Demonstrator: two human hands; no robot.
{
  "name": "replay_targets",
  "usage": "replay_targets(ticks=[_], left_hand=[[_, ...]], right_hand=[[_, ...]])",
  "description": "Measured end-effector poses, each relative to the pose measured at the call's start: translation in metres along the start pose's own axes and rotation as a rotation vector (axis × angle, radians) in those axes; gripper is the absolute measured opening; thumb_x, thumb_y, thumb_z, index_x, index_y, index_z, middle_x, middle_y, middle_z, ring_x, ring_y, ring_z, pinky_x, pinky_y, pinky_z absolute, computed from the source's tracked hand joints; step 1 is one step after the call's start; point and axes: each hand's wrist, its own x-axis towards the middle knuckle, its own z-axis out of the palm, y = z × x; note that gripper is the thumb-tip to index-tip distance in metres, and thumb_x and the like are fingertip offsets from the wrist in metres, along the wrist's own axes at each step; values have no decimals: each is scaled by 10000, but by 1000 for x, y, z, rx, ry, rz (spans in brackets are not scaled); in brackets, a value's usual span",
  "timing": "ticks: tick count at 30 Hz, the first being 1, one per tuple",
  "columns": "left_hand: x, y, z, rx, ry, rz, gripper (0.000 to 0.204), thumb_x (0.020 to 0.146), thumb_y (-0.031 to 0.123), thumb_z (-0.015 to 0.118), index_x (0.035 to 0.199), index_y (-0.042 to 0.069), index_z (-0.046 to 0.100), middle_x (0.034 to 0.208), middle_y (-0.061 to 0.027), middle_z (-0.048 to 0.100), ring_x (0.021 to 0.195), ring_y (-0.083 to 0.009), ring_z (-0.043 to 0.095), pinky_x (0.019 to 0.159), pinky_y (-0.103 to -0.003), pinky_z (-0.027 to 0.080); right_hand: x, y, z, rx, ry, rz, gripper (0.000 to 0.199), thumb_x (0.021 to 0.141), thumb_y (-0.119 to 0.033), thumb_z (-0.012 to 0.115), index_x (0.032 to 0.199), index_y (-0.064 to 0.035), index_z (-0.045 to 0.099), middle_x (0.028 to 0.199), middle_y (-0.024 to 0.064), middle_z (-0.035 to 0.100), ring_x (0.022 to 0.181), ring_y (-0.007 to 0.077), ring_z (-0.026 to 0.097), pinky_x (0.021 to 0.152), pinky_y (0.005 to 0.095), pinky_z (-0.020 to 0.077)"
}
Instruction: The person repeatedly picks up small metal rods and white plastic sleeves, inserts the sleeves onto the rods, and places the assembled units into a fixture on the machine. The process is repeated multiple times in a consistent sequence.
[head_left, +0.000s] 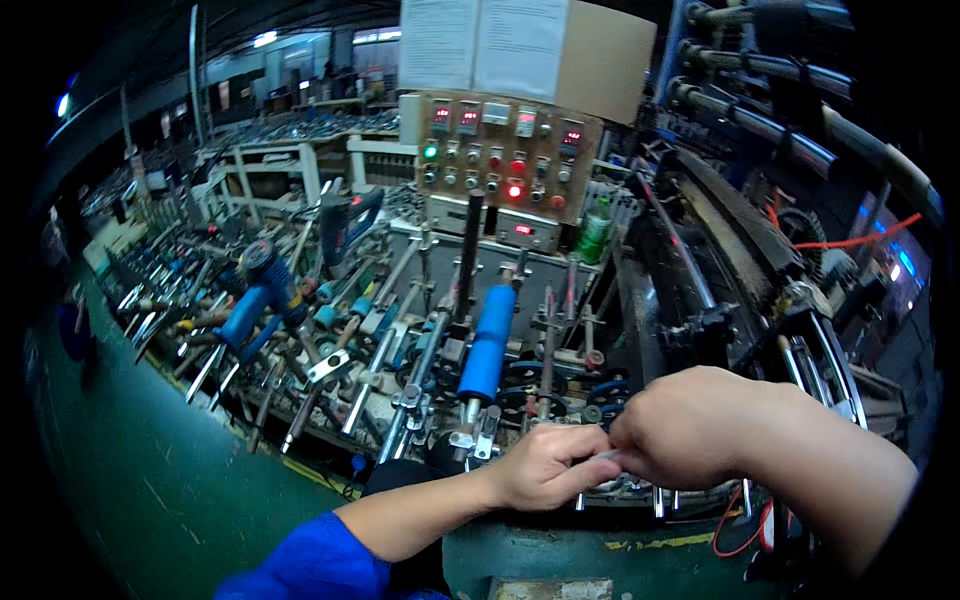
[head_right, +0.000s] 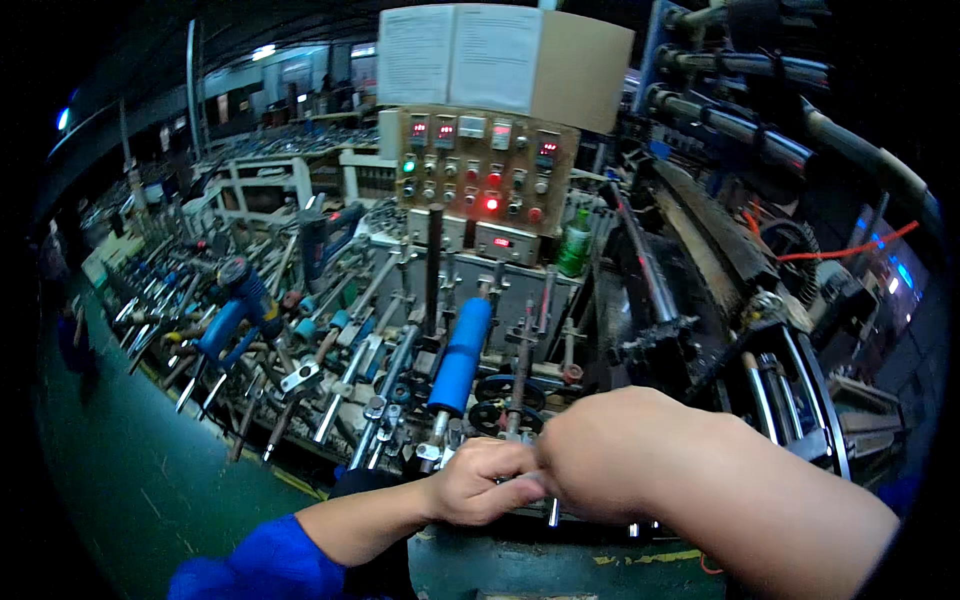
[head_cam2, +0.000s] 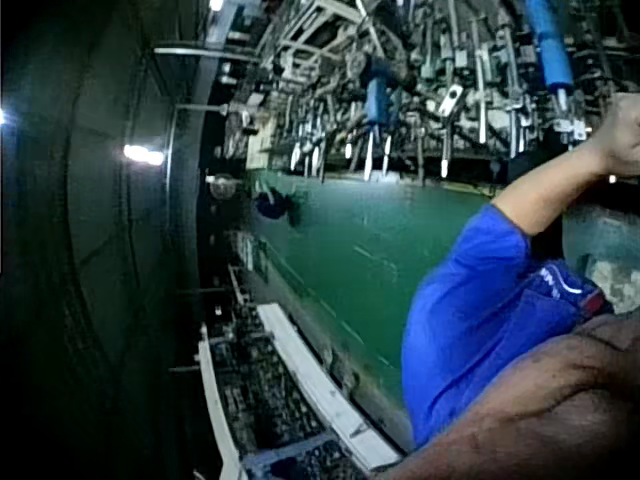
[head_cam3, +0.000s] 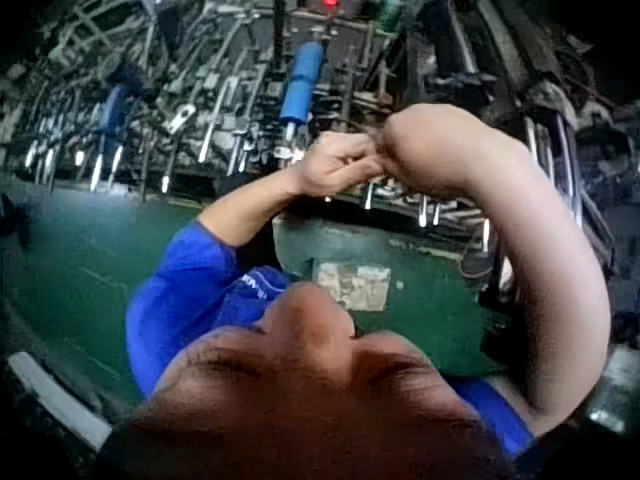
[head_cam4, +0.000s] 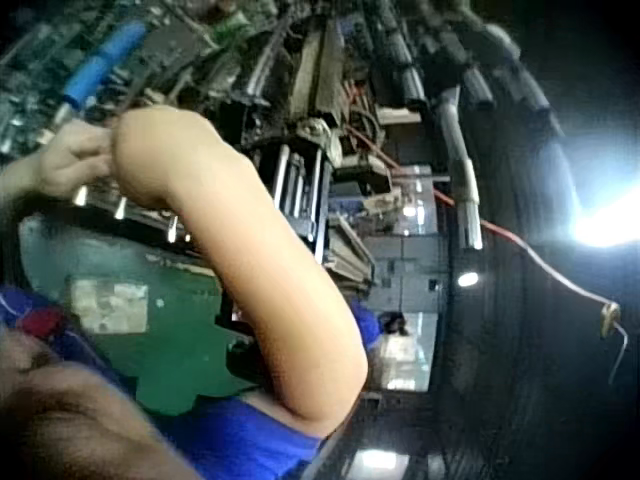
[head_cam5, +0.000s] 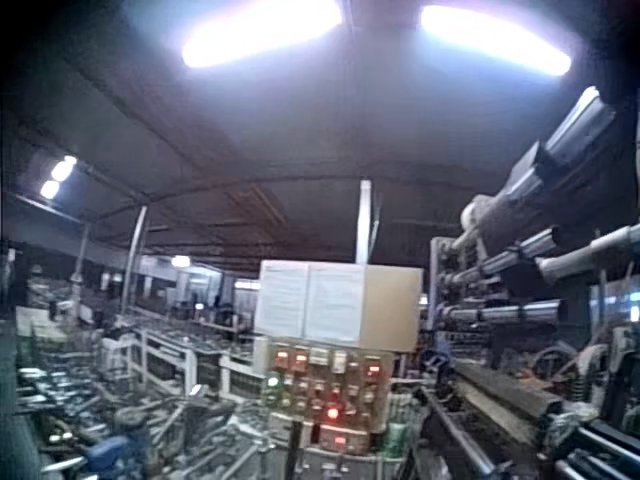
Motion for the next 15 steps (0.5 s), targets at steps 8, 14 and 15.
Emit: replay_targets(ticks=[8,14,15], left_hand=[[17,-15,4,-230,-220,51,297,1024,218,638,819,4,614,724,-94,571,639,-221,572,600,-360,442],[21,-9,-17,-488,-346,55,333,1011,210,654,750,6,623,688,-62,589,610,-181,548,575,-353,417],[22,-13,-18,-467,-364,63,331,1004,199,654,742,0,618,667,-65,583,590,-191,541,565,-358,412]], right_hand=[[-1,18,1,57,-102,-46,273,938,-372,591,985,-160,758,884,182,735,874,390,713,789,472,574],[-4,18,-5,254,17,-386,339,996,-390,610,889,-89,720,747,168,667,723,394,655,653,459,530],[-3,18,-5,251,9,-376,338,996,-383,611,874,-84,711,735,170,657,713,393,649,645,460,524]])
